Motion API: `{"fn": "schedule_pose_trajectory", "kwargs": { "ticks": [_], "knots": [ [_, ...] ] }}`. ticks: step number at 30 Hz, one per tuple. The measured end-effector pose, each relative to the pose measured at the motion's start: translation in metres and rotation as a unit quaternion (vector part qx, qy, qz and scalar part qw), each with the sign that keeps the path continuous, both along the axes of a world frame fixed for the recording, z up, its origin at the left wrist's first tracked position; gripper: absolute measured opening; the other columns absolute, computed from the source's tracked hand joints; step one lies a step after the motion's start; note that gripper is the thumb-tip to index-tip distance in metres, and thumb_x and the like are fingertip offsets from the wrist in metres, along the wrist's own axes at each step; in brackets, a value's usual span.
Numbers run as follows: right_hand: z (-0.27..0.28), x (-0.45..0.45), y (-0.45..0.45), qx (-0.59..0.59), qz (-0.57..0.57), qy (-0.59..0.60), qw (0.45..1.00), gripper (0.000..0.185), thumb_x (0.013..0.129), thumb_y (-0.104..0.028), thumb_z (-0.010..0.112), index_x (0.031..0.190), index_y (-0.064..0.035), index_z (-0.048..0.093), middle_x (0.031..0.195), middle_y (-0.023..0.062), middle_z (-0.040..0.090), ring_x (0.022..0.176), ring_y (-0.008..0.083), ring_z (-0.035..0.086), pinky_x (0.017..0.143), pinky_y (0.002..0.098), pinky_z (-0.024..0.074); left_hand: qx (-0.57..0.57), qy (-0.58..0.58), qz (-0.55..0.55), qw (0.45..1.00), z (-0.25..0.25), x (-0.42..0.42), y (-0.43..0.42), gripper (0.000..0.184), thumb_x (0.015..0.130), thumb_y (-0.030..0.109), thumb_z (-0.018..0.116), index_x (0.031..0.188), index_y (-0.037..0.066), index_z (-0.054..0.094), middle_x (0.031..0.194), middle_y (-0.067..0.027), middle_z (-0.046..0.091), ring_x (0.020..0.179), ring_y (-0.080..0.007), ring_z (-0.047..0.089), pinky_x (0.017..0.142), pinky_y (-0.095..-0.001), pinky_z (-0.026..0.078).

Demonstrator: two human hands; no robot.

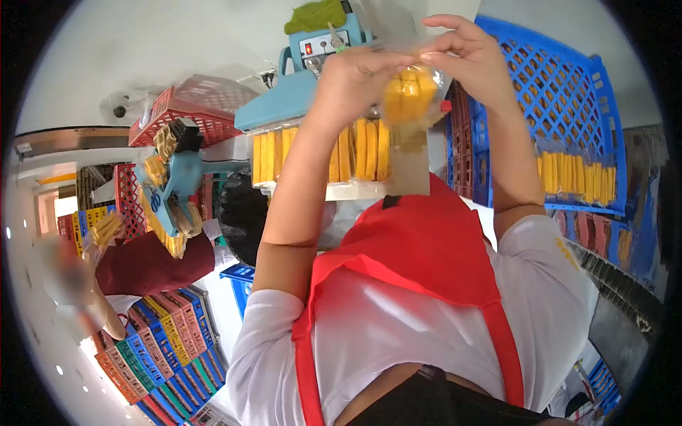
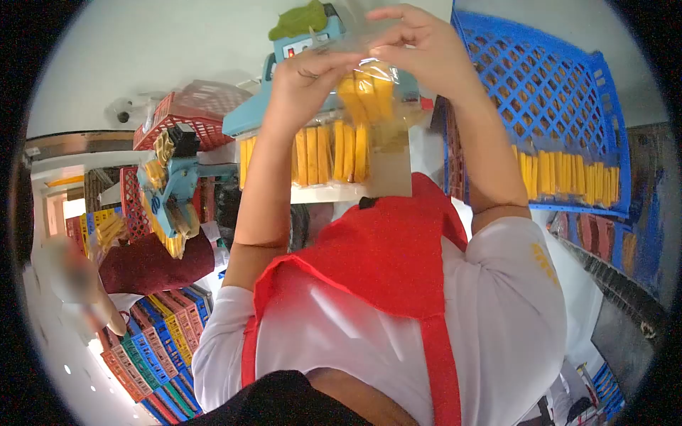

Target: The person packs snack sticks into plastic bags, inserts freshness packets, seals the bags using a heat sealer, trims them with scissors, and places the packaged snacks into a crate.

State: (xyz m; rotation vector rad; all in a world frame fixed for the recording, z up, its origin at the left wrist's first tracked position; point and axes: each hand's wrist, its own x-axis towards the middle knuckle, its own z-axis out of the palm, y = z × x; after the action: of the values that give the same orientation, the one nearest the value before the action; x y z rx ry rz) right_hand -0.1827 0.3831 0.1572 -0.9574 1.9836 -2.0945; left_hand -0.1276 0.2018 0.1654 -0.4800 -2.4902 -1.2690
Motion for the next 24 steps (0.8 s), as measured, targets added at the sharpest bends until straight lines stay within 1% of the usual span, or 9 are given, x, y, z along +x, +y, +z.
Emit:
{"fn": "schedule_pose_trajectory", "kwargs": {
  "ticks": [3,8,11,14,15,17,18,20,24],
  "knots": [
    [-0.032,0.007,0.022,0.033,-0.002,-0.092,0.995,0.037,0.073,-0.007,0.059,0.109,-0.0047,0.049,0.073,-0.0006,0.059,0.065,0.0063,0.052,0.060,0.0193,0.0416,0.056,-0.037,-0.041,0.997,-0.036,0.002,0.018,0.013,0.073,0.013,0.062,0.085,0.011,0.065,0.073,-0.0067,0.061,0.062,-0.0169,0.056,0.059,-0.0248,0.045],
    [-0.115,0.042,0.035,0.025,0.027,-0.220,0.975,0.036,0.074,-0.011,0.060,0.108,-0.0017,0.050,0.074,0.0007,0.059,0.067,0.0072,0.052,0.063,0.0210,0.0418,0.148,-0.257,-0.081,0.952,-0.102,0.012,0.032,0.014,0.076,0.013,0.060,0.088,0.007,0.064,0.076,-0.0081,0.063,0.068,-0.0105,0.057,0.063,-0.0228,0.045],
    [-0.144,0.050,0.041,0.022,0.031,-0.271,0.962,0.027,0.074,-0.013,0.061,0.098,0.0001,0.057,0.077,0.0026,0.060,0.071,0.0078,0.052,0.068,0.0218,0.0412,0.087,-0.266,-0.111,0.954,-0.116,0.008,0.032,0.014,0.076,0.012,0.059,0.088,0.005,0.064,0.076,-0.0085,0.063,0.069,-0.0099,0.057,0.064,-0.0228,0.045],
    [-0.155,0.052,0.046,0.115,-0.021,-0.252,0.961,0.019,0.075,-0.015,0.061,0.086,0.0004,0.062,0.081,0.0038,0.061,0.074,0.0090,0.053,0.070,0.0223,0.0411,0.006,-0.296,-0.096,0.950,-0.117,0.012,0.036,0.016,0.076,0.011,0.057,0.090,0.006,0.064,0.077,-0.0081,0.063,0.068,-0.0096,0.056,0.064,-0.0232,0.045],
    [-0.162,0.053,0.048,0.096,-0.009,-0.269,0.958,0.019,0.075,-0.015,0.061,0.085,0.0005,0.062,0.080,0.0041,0.061,0.073,0.0091,0.053,0.069,0.0222,0.0410,0.005,-0.295,-0.102,0.950,-0.125,0.010,0.035,0.016,0.076,0.011,0.057,0.090,0.006,0.064,0.077,-0.0081,0.063,0.068,-0.0096,0.056,0.064,-0.0232,0.045],
    [-0.173,0.059,0.051,0.081,0.003,-0.292,0.953,0.018,0.075,-0.016,0.061,0.083,0.0006,0.062,0.080,0.0044,0.061,0.073,0.0093,0.053,0.069,0.0220,0.0409,0.140,-0.290,-0.161,0.933,-0.146,0.011,0.033,0.020,0.076,0.010,0.056,0.095,0.006,0.062,0.078,-0.0077,0.063,0.066,-0.0099,0.056,0.064,-0.0234,0.045],
    [-0.177,0.060,0.051,0.043,-0.017,-0.318,0.947,0.019,0.075,-0.016,0.061,0.083,0.0010,0.062,0.079,0.0045,0.061,0.072,0.0094,0.054,0.068,0.0218,0.0411,0.144,-0.291,-0.161,0.932,-0.142,0.013,0.034,0.020,0.076,0.010,0.056,0.095,0.006,0.062,0.078,-0.0077,0.063,0.066,-0.0099,0.056,0.064,-0.0234,0.045],
    [-0.182,0.062,0.051,0.008,-0.033,-0.342,0.939,0.020,0.075,-0.017,0.061,0.083,0.0015,0.062,0.078,0.0046,0.061,0.071,0.0095,0.054,0.067,0.0215,0.0413,0.038,-0.357,-0.146,0.922,-0.130,0.013,0.033,0.023,0.076,0.010,0.056,0.098,0.004,0.060,0.080,-0.0062,0.062,0.069,-0.0099,0.055,0.065,-0.0228,0.044],
    [-0.194,0.071,0.056,-0.005,-0.105,-0.355,0.929,0.018,0.075,-0.017,0.061,0.081,-0.0001,0.061,0.076,0.0036,0.060,0.068,0.0091,0.053,0.063,0.0212,0.0406,0.124,-0.346,-0.139,0.920,-0.160,0.014,0.046,0.020,0.078,0.011,0.055,0.094,0.002,0.061,0.078,-0.0043,0.060,0.070,-0.0099,0.054,0.065,-0.0230,0.044]
  ]
}}
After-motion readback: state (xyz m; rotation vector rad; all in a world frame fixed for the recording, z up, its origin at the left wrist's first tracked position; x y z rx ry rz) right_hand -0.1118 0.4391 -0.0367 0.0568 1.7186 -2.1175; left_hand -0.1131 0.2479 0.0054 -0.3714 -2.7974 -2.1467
